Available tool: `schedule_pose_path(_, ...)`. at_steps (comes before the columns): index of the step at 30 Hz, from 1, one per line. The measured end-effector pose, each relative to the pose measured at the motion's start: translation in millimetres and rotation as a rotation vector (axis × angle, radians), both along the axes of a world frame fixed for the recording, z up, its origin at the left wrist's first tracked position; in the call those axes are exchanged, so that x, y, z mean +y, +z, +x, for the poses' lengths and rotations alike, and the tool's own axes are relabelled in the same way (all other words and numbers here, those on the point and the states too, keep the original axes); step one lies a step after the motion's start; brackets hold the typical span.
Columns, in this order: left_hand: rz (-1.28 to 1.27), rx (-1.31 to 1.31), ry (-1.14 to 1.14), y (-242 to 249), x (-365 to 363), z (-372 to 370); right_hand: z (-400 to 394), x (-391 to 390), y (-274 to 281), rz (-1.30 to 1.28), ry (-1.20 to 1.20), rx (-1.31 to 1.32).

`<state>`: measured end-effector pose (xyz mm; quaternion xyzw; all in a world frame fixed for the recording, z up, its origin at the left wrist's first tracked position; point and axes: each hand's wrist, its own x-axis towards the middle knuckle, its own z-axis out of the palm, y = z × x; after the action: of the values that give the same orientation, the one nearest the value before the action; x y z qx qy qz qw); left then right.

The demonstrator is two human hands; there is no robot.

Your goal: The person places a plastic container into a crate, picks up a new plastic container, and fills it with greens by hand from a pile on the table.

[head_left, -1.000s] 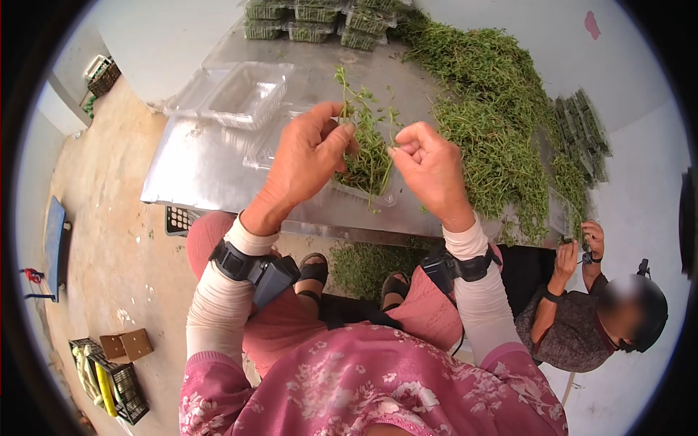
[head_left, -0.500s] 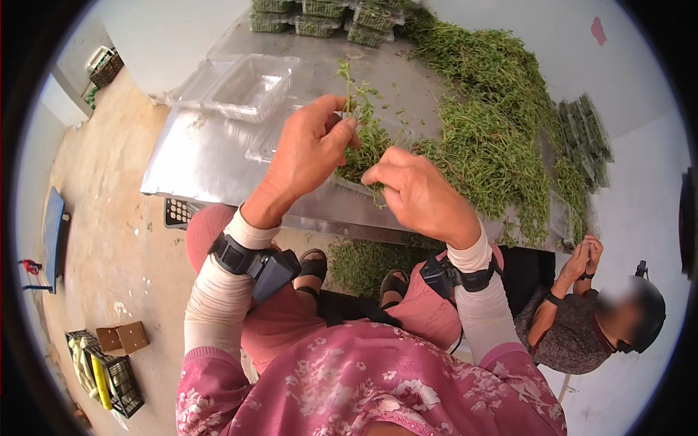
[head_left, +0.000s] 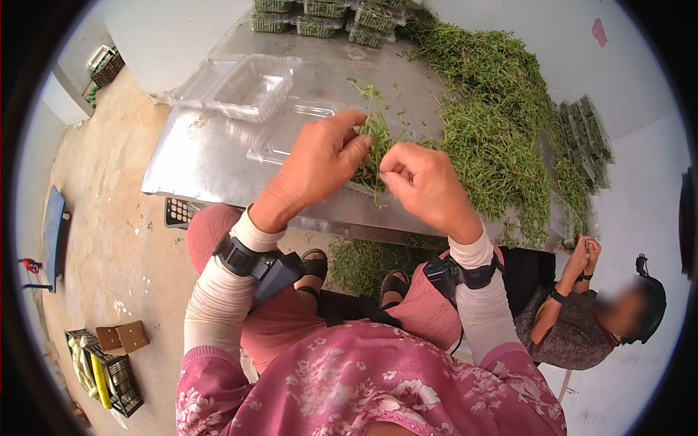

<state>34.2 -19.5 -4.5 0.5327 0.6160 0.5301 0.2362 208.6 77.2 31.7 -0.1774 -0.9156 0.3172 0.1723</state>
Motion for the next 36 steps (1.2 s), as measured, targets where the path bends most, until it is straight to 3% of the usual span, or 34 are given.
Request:
schedule_pose_path(2,0.025,0.177,0.036,-4.0,0.5,1.0,0.7,1.2,3.1,-0.062,-0.074,-0.007)
schedule_pose_path(5,0.054,0.246,0.082,-6.2,1.1,3.5,2.9,4.2,5.8,-0.048,-0.088,-0.014)
schedule_pose_path(10,0.075,0.165,0.113,-4.2,1.9,3.1,2.7,7.4,-3.5,0.161,0.120,0.027)
schedule_pose_path(19,0.036,0.037,0.111,2.9,0.3,-1.6,-8.7,8.7,-6.4,0.350,0.196,-0.164)
schedule_pose_path(22,0.060,-0.037,0.128,2.9,1.0,-4.9,-11.0,15.0,-14.2,0.192,0.163,0.014)
schedule_pose_path(28,0.077,-0.126,0.126,2.9,1.8,-4.9,-10.3,26.9,-15.4,-0.209,-0.197,0.100)
schedule_pose_path(34,0.058,-0.090,0.096,-2.4,3.2,4.2,-8.1,26.0,-4.9,-0.480,-0.191,0.119)
schedule_pose_path(36,0.050,-0.024,0.105,-4.5,4.0,6.4,-9.7,25.3,-7.7,-0.442,-0.231,0.109)
